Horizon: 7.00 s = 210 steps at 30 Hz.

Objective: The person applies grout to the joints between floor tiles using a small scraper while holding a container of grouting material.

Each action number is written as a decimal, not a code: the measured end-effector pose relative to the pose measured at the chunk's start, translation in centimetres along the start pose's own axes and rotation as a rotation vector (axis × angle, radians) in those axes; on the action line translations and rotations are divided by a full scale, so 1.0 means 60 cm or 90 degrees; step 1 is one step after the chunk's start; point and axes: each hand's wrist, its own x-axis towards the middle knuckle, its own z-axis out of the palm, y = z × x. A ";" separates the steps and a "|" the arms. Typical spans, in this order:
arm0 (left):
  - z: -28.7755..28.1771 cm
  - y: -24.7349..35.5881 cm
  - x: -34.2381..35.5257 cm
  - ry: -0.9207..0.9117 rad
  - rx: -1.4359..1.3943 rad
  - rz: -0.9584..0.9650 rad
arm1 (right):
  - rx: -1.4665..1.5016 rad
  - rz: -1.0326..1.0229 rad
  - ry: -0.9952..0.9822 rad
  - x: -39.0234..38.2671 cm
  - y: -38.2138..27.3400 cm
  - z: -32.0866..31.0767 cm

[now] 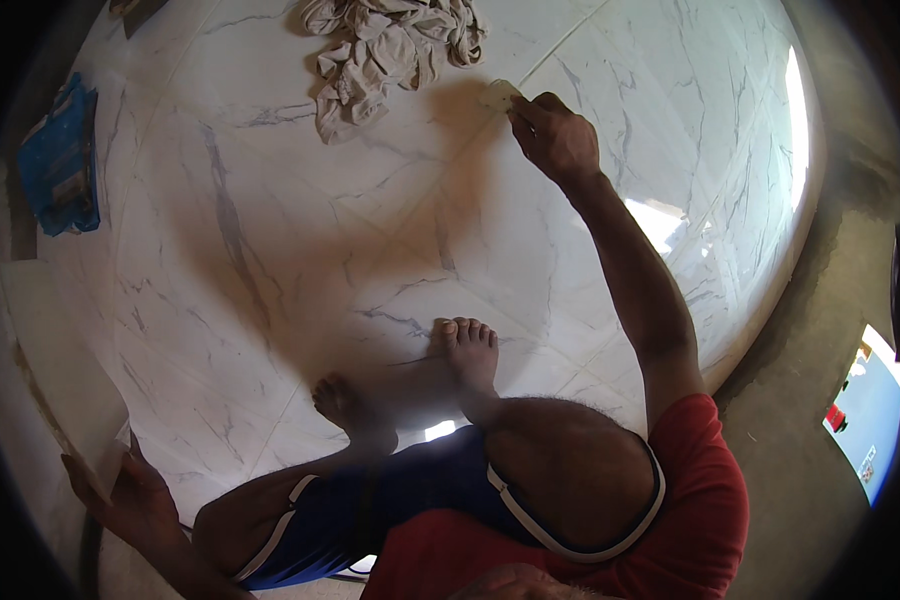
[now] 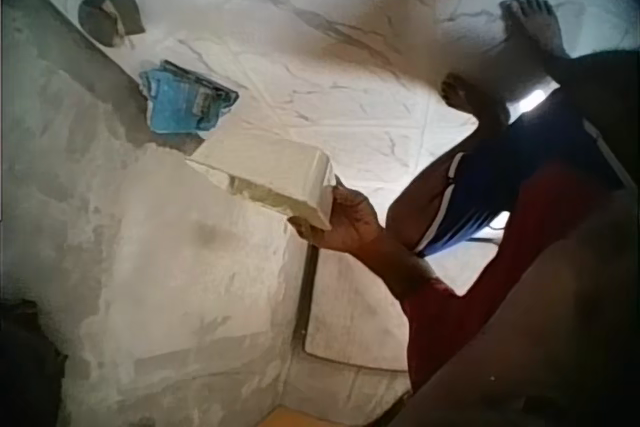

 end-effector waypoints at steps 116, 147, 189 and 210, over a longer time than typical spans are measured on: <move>-0.022 -0.023 0.006 0.027 0.603 0.324 | -0.086 0.073 -0.056 -0.003 0.168 -0.063; 0.039 -0.003 0.008 0.173 0.148 0.051 | -0.119 0.059 -0.023 0.073 0.157 -0.042; 0.029 0.003 -0.001 0.169 0.101 0.023 | -0.135 0.054 -0.073 0.080 0.163 -0.069; 0.079 -0.022 -0.001 -0.017 -0.146 -0.218 | -0.161 0.032 -0.061 0.053 0.170 -0.044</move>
